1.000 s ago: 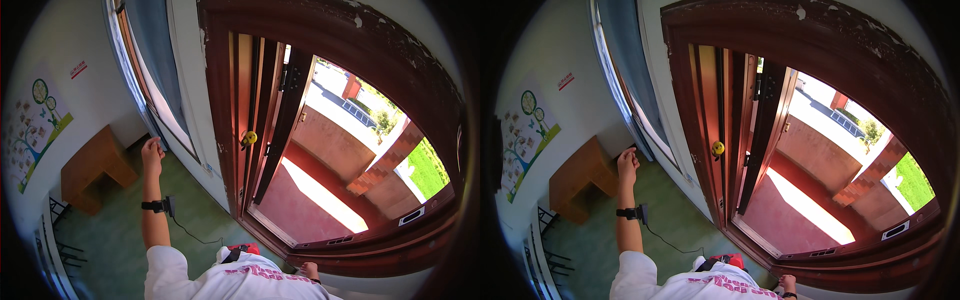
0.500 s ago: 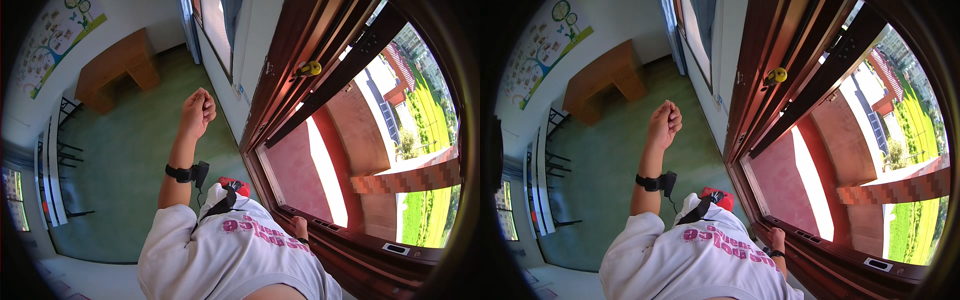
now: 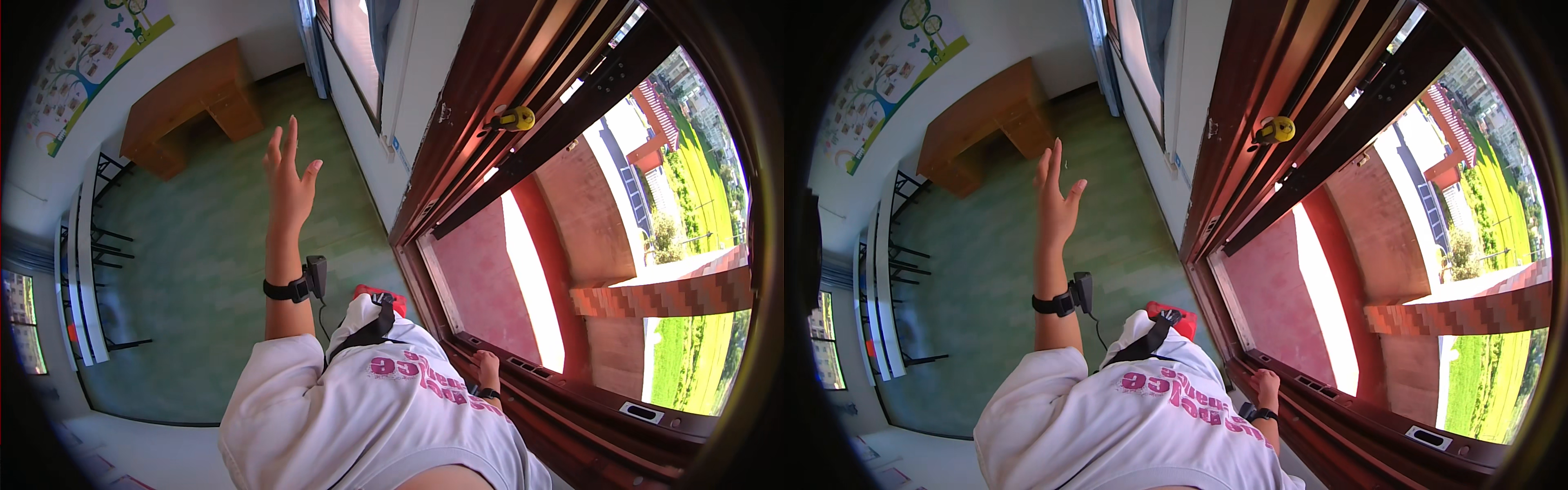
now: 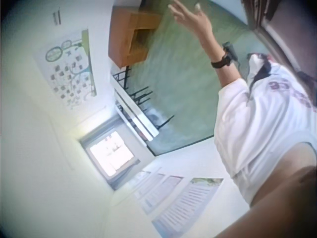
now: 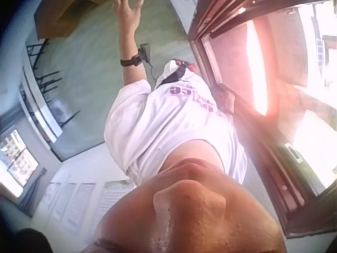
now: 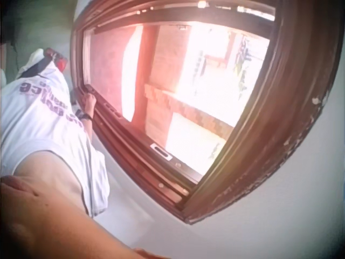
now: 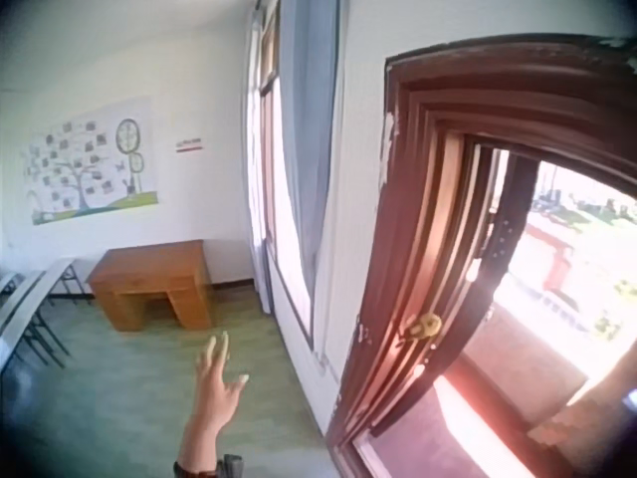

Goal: Using a screwdriver to scrape and repair the upper section of a wooden door frame.

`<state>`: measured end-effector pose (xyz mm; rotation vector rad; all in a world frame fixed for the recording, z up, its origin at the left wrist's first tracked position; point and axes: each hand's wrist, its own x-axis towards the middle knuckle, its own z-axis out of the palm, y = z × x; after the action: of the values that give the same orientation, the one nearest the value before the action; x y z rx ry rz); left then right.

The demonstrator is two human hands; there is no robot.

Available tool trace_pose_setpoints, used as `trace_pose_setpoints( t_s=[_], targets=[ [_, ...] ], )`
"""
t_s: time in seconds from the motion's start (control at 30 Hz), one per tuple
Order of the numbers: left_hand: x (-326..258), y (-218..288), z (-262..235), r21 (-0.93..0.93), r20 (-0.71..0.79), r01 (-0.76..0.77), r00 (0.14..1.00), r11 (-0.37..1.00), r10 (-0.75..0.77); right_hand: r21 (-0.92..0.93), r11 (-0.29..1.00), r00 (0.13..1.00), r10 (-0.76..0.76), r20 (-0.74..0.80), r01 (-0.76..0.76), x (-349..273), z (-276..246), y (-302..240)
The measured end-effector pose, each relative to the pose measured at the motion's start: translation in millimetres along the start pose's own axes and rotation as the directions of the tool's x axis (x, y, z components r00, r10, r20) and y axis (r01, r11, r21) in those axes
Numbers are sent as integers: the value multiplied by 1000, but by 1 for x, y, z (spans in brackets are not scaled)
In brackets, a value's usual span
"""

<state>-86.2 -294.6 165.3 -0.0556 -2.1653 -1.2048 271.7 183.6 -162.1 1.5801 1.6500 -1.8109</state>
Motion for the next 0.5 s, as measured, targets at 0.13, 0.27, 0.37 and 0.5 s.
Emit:
trace_pose_setpoints(
  t_s=[0.13, 0.27, 0.37, 0.5],
  targets=[
    [14, -32, -32, 410, -17, -169, 981, 896, 193, 10, 999, 999, 33, -35, -33, -11, -8, 16],
    [28, -31, -58, -41, -121, 26, 992, 999, -31, 20, 996, 994, 92, -53, -91, -14, -11, 35],
    [39, -21, -66, -116, -183, 6, 983, 993, -27, 28, 994, 993, 111, -50, -110, -12, -10, 50],
    [37, -11, -86, -108, -218, 5, 976, 994, -28, 25, 995, 994, 97, -47, -95, -20, -8, 45]
  ],
)
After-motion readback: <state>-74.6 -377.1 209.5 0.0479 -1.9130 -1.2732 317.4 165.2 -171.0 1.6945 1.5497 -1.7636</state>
